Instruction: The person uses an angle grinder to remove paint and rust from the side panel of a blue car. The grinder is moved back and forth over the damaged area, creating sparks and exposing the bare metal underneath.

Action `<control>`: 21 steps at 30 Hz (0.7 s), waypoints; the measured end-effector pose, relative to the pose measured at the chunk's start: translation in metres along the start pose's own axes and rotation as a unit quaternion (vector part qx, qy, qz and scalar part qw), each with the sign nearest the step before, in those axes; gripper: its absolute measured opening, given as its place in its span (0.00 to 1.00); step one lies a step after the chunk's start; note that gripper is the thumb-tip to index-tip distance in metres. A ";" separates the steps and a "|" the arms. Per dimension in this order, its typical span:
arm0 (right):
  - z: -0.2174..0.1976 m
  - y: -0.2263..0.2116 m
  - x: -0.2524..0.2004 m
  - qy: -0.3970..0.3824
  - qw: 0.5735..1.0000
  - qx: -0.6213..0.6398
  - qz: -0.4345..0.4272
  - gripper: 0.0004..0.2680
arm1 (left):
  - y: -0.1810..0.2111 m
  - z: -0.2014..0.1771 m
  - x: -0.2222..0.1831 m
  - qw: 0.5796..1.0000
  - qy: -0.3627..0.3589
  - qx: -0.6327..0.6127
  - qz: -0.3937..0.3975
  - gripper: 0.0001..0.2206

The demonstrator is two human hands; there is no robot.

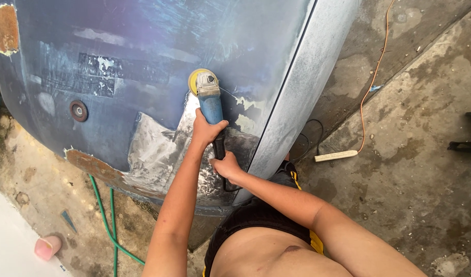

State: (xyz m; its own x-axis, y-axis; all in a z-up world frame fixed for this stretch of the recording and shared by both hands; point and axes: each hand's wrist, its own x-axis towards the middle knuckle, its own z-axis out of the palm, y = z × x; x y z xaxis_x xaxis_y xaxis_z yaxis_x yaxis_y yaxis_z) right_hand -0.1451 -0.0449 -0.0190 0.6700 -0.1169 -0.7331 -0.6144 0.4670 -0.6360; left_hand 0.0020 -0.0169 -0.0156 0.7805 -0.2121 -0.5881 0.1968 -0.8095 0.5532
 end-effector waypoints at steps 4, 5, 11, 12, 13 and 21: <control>0.001 -0.003 -0.003 0.007 1.000 0.004 -0.002 0.06 | 0.007 -0.003 -0.007 1.000 -0.006 0.001 0.010 0.44; -0.001 -0.005 -0.002 0.003 1.000 -0.004 -0.003 0.06 | 0.009 -0.002 -0.005 1.000 -0.006 -0.006 0.008 0.44; -0.002 0.004 0.006 -0.012 1.000 -0.008 0.000 0.06 | 0.006 -0.001 -0.004 1.000 0.003 -0.009 0.001 0.44; -0.003 0.006 0.007 -0.011 1.000 -0.010 0.000 0.06 | 0.005 0.002 -0.004 1.000 0.006 -0.010 0.000 0.44; 0.001 0.009 0.005 -0.012 1.000 -0.009 0.001 0.06 | 0.004 -0.002 -0.008 1.000 0.006 -0.009 -0.002 0.44; -0.006 0.007 0.010 -0.020 1.000 -0.013 -0.009 0.05 | 0.009 -0.003 -0.005 1.000 -0.002 -0.007 -0.006 0.45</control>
State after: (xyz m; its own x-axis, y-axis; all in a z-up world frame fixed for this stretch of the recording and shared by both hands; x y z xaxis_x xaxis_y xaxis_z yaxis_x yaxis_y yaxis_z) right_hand -0.1453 -0.0477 -0.0324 0.6971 -0.0898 -0.7114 -0.6123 0.4417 -0.6557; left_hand 0.0016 -0.0218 -0.0057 0.7760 -0.2048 -0.5965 0.2138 -0.8044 0.5543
